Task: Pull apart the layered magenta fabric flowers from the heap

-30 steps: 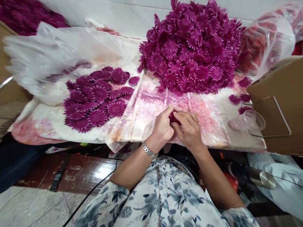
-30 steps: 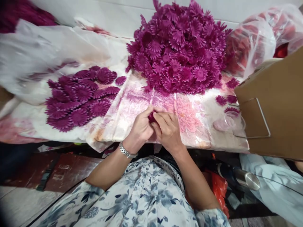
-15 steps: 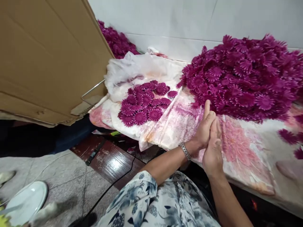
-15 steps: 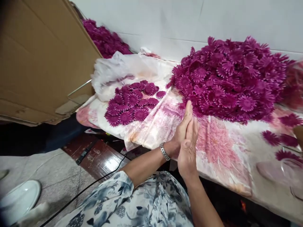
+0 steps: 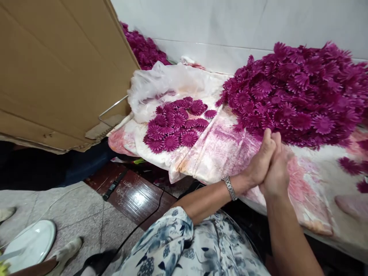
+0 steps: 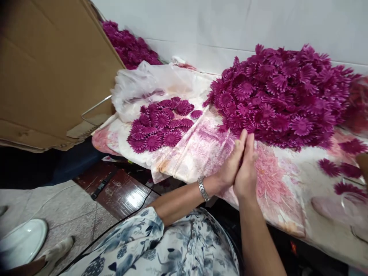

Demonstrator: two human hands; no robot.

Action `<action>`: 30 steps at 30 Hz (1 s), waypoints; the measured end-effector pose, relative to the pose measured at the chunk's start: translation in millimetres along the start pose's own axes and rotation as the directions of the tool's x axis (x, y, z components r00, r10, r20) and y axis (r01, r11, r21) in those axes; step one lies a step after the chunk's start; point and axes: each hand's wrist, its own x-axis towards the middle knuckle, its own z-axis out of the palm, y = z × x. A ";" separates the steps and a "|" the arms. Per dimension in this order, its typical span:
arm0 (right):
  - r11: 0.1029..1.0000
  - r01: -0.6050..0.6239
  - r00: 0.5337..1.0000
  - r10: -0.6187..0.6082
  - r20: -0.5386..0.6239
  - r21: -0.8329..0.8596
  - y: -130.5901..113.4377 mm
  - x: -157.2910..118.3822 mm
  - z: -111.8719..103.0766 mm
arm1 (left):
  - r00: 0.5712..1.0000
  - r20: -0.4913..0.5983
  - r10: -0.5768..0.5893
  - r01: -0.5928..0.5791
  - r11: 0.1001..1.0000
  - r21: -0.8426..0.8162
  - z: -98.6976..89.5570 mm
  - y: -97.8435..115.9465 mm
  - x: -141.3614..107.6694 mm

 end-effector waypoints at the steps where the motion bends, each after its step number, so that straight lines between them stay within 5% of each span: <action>1: 1.000 -0.023 1.000 0.023 -0.016 -0.010 1.4 8.2 -3.1 | 0.997 0.063 0.033 -0.036 0.998 0.052 1.0 -4.8 -2.2; 4: 0.998 -0.024 0.999 0.021 -0.038 -0.059 -1.1 15.7 -9.3 | 0.987 0.133 0.089 -0.110 0.982 0.154 0.5 -12.5 -7.3; 10: 0.972 0.168 0.983 -0.152 0.099 -0.168 -22.6 -18.5 14.2 | 0.996 0.029 0.079 -0.081 0.993 0.081 -7.9 0.0 11.1; 16: 0.994 0.004 1.000 -0.005 -0.009 -0.109 -19.5 23.8 -6.6 | 0.997 0.080 0.020 -0.025 0.998 0.055 -2.6 -17.9 -8.9; 23: 0.951 0.217 0.972 -0.191 0.136 -0.221 -31.0 -15.4 14.5 | 0.998 -0.027 0.053 -0.053 0.998 -0.015 -9.6 0.5 7.1; 26: 0.978 0.058 0.997 -0.049 0.051 -0.201 -23.7 8.1 5.5 | 1.000 -0.012 -0.005 0.005 0.999 -0.037 -4.0 -9.2 -4.3; 30: 0.996 0.041 0.997 -0.046 -0.058 -0.078 -6.1 40.2 -17.2 | 0.990 0.057 -0.128 0.134 0.983 -0.128 -1.2 -20.7 -17.8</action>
